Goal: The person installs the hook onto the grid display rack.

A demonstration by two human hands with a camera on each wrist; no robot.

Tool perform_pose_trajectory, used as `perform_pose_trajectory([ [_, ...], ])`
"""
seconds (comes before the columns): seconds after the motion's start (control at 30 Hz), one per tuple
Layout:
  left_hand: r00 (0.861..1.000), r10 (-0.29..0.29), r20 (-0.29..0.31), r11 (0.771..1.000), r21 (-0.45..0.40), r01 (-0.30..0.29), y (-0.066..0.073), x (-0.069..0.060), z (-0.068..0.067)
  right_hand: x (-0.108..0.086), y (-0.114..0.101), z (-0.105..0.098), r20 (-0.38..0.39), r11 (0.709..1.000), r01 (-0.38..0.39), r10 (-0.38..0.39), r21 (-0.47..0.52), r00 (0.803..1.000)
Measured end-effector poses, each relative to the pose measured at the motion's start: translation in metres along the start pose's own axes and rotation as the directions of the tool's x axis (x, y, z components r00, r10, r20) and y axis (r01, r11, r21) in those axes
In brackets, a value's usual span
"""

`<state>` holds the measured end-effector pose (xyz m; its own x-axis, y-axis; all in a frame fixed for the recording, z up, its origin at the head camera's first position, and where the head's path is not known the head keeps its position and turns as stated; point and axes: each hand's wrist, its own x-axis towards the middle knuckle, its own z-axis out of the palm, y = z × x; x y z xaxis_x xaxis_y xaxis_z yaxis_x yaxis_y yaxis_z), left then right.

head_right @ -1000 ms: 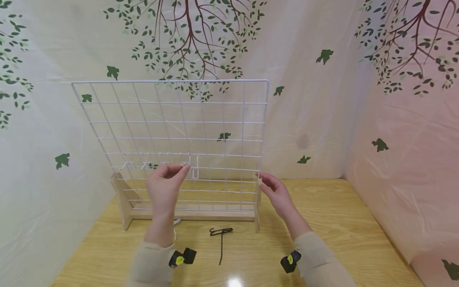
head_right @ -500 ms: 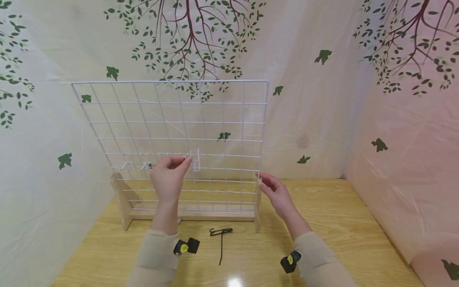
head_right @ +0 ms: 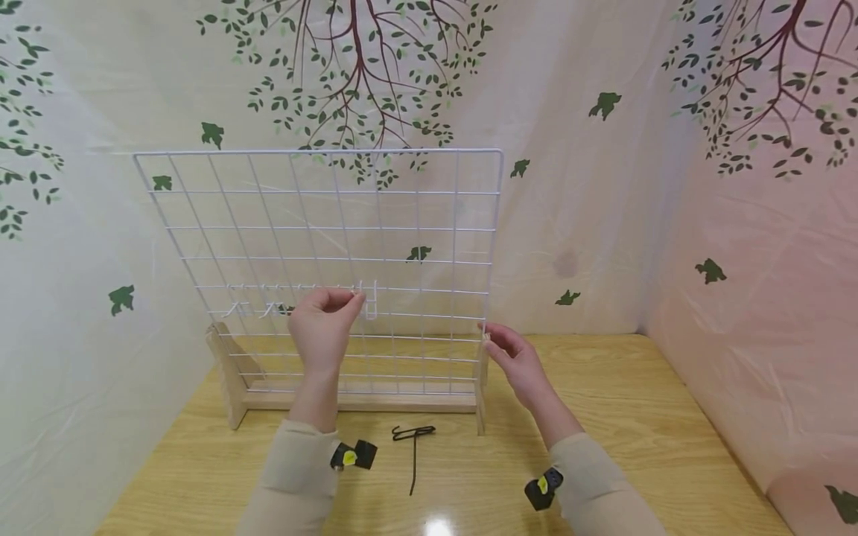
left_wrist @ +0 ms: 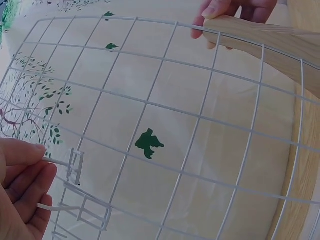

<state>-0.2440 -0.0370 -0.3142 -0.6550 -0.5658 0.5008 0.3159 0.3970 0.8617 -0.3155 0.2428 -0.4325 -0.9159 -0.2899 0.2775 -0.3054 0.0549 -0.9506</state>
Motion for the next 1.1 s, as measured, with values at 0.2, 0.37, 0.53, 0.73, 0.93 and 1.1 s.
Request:
perform_pose_trajectory([
  [0.2, 1.0, 0.025, 0.017, 1.0, -0.004, -0.025, -0.002, -0.006, -0.001, -0.001, -0.001, -0.001, 0.002, 1.0, -0.009, 0.009, -0.011, 1.0],
  [0.37, 0.999, 0.016, 0.048, 1.0, 0.004, -0.017, -0.003, -0.011, -0.003, -0.001, -0.001, -0.001, 0.006, 1.0, -0.013, 0.013, -0.01, 1.0],
  [0.53, 0.998, 0.025, 0.055, 0.999, -0.031, -0.023, -0.002, -0.017, -0.006, -0.002, -0.002, -0.001, 0.003, 1.0, -0.02, 0.02, -0.007, 1.0],
  [0.73, 0.997, 0.029, 0.067, 0.995, -0.093, -0.023, 0.004, -0.023, -0.013, -0.004, -0.002, -0.001, -0.001, 1.0, -0.024, 0.024, -0.003, 1.0],
  [0.93, 0.995, 0.019, 0.094, 0.992, -0.124, -0.007, 0.009, -0.028, -0.02, -0.005, -0.002, -0.002, 0.009, 1.0, -0.009, 0.009, 0.018, 1.0],
  [1.1, 0.994, 0.01, 0.111, 0.993, -0.114, 0.003, 0.009, -0.032, -0.026, -0.005, -0.003, -0.002, 0.01, 1.0, -0.002, 0.002, 0.023, 1.0],
])
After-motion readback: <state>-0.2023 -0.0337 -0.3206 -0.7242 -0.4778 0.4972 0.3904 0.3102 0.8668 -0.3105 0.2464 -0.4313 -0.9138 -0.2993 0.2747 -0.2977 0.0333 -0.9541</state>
